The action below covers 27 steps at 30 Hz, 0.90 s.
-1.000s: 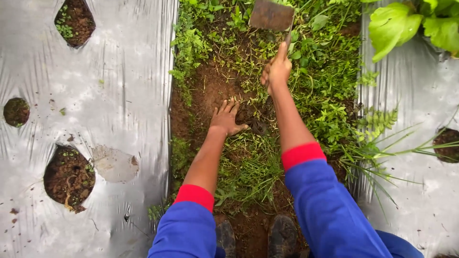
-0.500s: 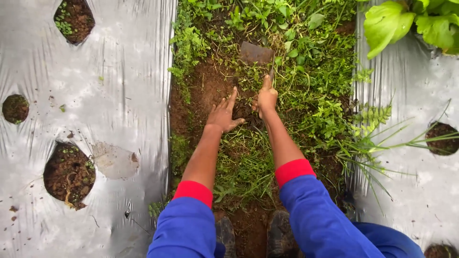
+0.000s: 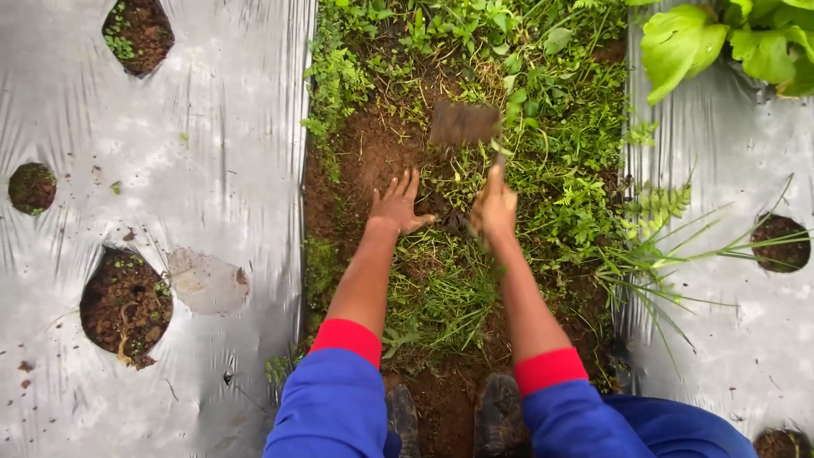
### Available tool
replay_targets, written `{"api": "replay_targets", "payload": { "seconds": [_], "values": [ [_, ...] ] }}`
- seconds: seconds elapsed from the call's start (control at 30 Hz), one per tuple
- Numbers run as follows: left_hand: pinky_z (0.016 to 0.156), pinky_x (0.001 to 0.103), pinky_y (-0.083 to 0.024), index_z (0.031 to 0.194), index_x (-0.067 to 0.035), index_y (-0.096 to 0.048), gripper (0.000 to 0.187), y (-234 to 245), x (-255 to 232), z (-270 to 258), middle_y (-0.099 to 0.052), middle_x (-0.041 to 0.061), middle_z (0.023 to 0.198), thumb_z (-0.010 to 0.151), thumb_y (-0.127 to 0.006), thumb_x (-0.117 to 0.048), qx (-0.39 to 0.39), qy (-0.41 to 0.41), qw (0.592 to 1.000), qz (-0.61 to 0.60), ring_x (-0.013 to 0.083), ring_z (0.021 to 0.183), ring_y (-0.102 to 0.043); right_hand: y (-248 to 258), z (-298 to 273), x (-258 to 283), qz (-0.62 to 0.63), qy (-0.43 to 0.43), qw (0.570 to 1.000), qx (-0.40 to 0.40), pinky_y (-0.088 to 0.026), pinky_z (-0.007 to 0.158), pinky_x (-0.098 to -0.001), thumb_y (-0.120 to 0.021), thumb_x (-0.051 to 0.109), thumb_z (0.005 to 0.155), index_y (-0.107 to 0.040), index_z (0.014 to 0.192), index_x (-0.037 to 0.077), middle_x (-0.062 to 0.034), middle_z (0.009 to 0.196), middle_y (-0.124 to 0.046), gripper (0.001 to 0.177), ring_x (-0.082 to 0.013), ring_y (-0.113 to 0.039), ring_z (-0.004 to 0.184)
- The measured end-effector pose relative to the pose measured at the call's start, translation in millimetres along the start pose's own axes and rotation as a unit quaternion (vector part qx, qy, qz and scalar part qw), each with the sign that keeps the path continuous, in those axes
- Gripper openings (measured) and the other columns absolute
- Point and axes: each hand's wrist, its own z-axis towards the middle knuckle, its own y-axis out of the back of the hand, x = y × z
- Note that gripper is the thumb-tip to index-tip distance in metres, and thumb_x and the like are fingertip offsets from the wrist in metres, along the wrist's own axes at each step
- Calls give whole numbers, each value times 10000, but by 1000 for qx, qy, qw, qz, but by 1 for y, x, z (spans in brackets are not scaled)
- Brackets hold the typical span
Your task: The person removes weeds from the soil between rows of crops covered by plastic mulch. They initially pull small weeds by hand and then use a hand hoe to scrape the soil and remove larger weeds.
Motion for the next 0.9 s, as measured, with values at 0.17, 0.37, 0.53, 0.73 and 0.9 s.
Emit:
{"api": "replay_targets", "payload": {
  "seconds": [0.17, 0.37, 0.53, 0.73, 0.9],
  "values": [
    [1257, 645, 33, 1677, -225, 7, 1067, 25, -8, -14, 148, 1, 1742, 899, -416, -821, 88, 14, 996, 9, 291, 1606, 117, -34, 75, 61, 99, 50, 993, 38, -287, 277, -209, -370, 584, 1043, -439, 641, 199, 89, 449, -403, 561, -59, -337, 297],
    [1248, 630, 73, 1647, -246, 178, 1142, 11, 7, 2, 102, -13, 1747, 915, -538, -752, 79, 10, 995, -67, 260, 1607, 105, -57, 131, -9, -50, 16, 997, -51, -347, 339, -251, -388, 621, 1032, -530, 758, 121, 43, 520, -476, 587, -79, -419, 368],
    [1242, 684, 14, 1660, -227, 182, 1223, 0, 15, -5, -57, 69, 1759, 895, -548, -840, 37, -25, 990, -136, 322, 1613, -29, -33, 141, -90, -113, 48, 987, -107, -423, 396, -359, -509, 674, 981, -662, 866, 41, -72, 572, -566, 661, -154, -529, 429],
    [1236, 694, 48, 1650, -233, 203, 1078, 14, 3, -16, -178, 88, 1741, 988, -488, -728, -18, -26, 999, -29, 305, 1598, -169, -12, 61, -75, -15, -26, 996, -89, -429, 313, -349, -414, 611, 1018, -529, 727, 77, -71, 480, -518, 620, -192, -513, 344],
    [1255, 683, -2, 1662, -255, 189, 1238, 39, -14, -44, 26, 90, 1764, 901, -662, -734, -98, -45, 993, -51, 356, 1608, -109, 16, -26, -108, -120, -65, 991, 12, -343, 263, -229, -380, 659, 1051, -548, 672, 158, 29, 442, -483, 650, -93, -438, 294]
  ]
}}
